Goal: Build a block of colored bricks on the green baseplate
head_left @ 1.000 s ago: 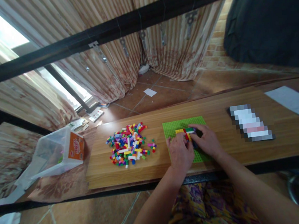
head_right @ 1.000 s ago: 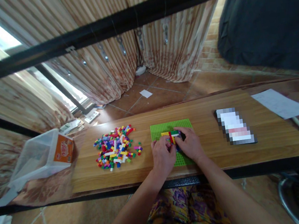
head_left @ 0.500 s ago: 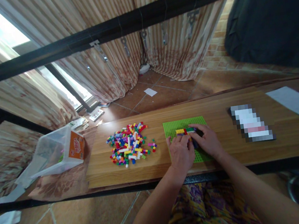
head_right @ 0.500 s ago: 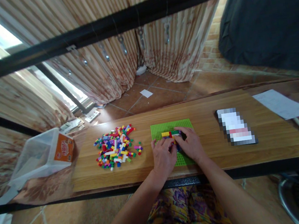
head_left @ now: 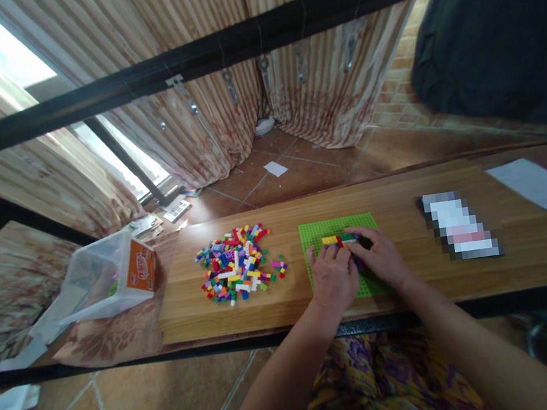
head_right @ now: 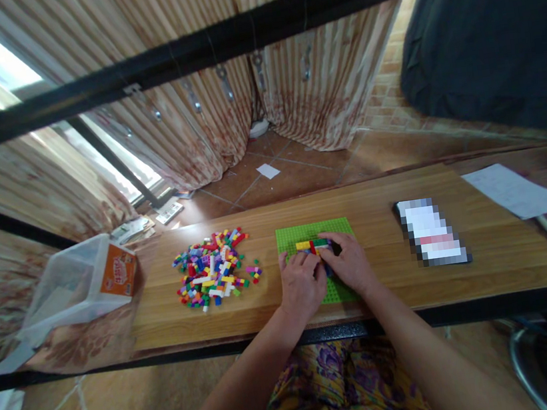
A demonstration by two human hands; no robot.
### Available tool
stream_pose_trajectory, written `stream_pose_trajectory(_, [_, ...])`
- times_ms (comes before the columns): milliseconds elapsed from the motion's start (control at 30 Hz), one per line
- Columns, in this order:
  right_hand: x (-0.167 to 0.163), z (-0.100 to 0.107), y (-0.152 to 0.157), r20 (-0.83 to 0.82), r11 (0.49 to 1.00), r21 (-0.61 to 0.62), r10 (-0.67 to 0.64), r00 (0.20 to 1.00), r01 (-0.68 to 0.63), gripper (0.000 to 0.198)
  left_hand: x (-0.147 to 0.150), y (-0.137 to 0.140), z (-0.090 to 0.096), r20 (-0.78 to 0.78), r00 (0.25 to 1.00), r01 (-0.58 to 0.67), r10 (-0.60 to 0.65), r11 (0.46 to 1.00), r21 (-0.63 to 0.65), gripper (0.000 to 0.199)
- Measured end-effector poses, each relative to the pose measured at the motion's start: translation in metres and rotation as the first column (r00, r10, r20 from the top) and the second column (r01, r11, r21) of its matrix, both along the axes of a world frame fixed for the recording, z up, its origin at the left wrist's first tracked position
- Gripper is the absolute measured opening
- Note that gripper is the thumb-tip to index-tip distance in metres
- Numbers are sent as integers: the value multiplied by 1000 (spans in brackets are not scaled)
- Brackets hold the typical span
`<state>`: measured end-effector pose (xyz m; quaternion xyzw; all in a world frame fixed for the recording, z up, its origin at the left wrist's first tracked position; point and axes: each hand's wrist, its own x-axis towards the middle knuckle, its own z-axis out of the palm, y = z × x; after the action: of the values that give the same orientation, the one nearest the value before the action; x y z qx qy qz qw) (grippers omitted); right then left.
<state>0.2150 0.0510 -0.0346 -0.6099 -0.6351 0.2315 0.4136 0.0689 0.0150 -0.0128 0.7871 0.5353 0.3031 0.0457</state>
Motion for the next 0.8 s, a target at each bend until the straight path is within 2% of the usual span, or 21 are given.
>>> stream_pose_trajectory(233, [0, 1, 3, -9, 999, -1, 36, 999, -36, 32, 2, 4, 1, -21, 1000, -6, 7, 1000, 8, 13])
stream_pose_trajectory(800, [-1, 3, 2, 40, 998, 24, 59, 997, -60, 36, -1, 3, -2, -52, 999, 15, -14, 1000, 12, 17])
